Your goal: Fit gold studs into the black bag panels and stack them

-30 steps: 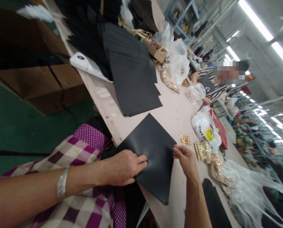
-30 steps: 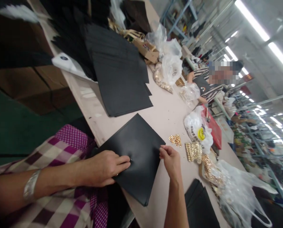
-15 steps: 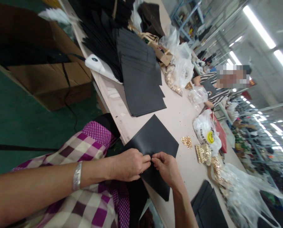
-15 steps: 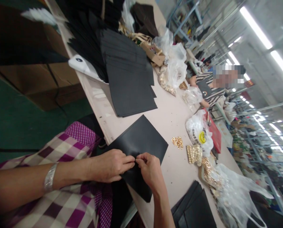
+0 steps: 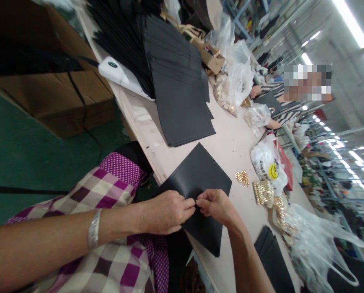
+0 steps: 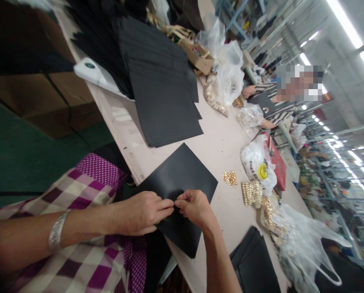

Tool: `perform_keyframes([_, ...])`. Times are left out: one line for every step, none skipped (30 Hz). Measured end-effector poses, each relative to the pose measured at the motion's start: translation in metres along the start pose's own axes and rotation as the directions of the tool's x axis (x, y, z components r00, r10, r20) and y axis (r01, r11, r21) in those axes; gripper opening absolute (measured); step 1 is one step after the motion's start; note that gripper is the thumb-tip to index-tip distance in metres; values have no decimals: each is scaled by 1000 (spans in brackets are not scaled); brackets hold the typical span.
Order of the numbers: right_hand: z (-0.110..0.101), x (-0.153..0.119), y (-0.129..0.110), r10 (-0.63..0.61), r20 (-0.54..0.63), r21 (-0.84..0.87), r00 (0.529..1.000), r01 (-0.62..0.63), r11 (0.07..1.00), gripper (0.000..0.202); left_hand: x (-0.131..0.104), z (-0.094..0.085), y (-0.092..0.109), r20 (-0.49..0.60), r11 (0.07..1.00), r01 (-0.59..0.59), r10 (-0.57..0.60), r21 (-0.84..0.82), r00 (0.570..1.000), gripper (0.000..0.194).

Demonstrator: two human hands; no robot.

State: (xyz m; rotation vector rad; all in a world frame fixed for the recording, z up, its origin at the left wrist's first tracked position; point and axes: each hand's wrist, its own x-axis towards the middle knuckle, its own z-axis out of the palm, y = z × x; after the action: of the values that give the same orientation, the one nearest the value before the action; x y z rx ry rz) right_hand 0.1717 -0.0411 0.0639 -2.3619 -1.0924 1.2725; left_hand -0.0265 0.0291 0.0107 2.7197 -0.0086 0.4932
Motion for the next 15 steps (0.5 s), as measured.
perform_keyframes([-1,0,-4,32,7,8,999,-32,999,5,0,0,0,3,1000,1,-1,1,1000,41])
perform_keyframes([-1,1,-8,58,10,15,998,-59,998,5,0,0,0,7,1000,4,-4,2,1000,39])
perform_keyframes([-2,2,-11,81,9,21,997,-81,997,6,0,0,0,13,1000,5,-5,2,1000,36])
perform_keyframes([-2,3,-13,98,7,24,995,-98,995,8,0,1,-1,20,1000,6,-6,1,1000,35])
perform_keyframes([-3,4,-14,109,10,26,994,-109,994,9,1,1,-1,27,1000,8,-8,-4,1000,34])
perform_keyframes([-3,6,-14,115,12,26,993,-115,993,11,1,1,-1,35,1000,9,-8,-10,999,34])
perform_keyframes([-4,8,-14,120,10,25,993,-120,992,12,1,1,-1,42,1000,8,-8,-16,999,35])
perform_keyframes([-5,9,-13,122,1,20,993,-122,992,13,1,1,-1,48,1000,5,-4,-22,999,35])
perform_keyframes([-6,9,-11,113,-22,7,993,-113,994,15,1,1,-1,50,1000,2,0,-27,999,35])
perform_keyframes([-7,8,-9,88,-57,-19,994,-89,996,19,0,0,-1,48,1000,-1,2,-30,999,34])
perform_keyframes([-8,5,-7,47,-102,-58,994,-53,997,22,-1,1,-1,41,999,0,2,-32,999,32])
perform_keyframes([-10,1,-4,-7,-155,-111,988,-10,994,25,-2,1,-1,29,1000,3,-2,-30,1000,31])
perform_keyframes([-11,-4,0,-69,-225,-175,972,29,984,28,-3,3,-1,11,1000,10,-9,-27,1000,31])
perform_keyframes([-12,-9,5,-126,-317,-245,940,47,968,31,-4,5,-3,-8,1000,14,-14,-23,1000,31])
perform_keyframes([-13,-15,11,-165,-420,-304,892,33,952,35,-4,8,-4,-28,1000,14,-15,-20,999,31])
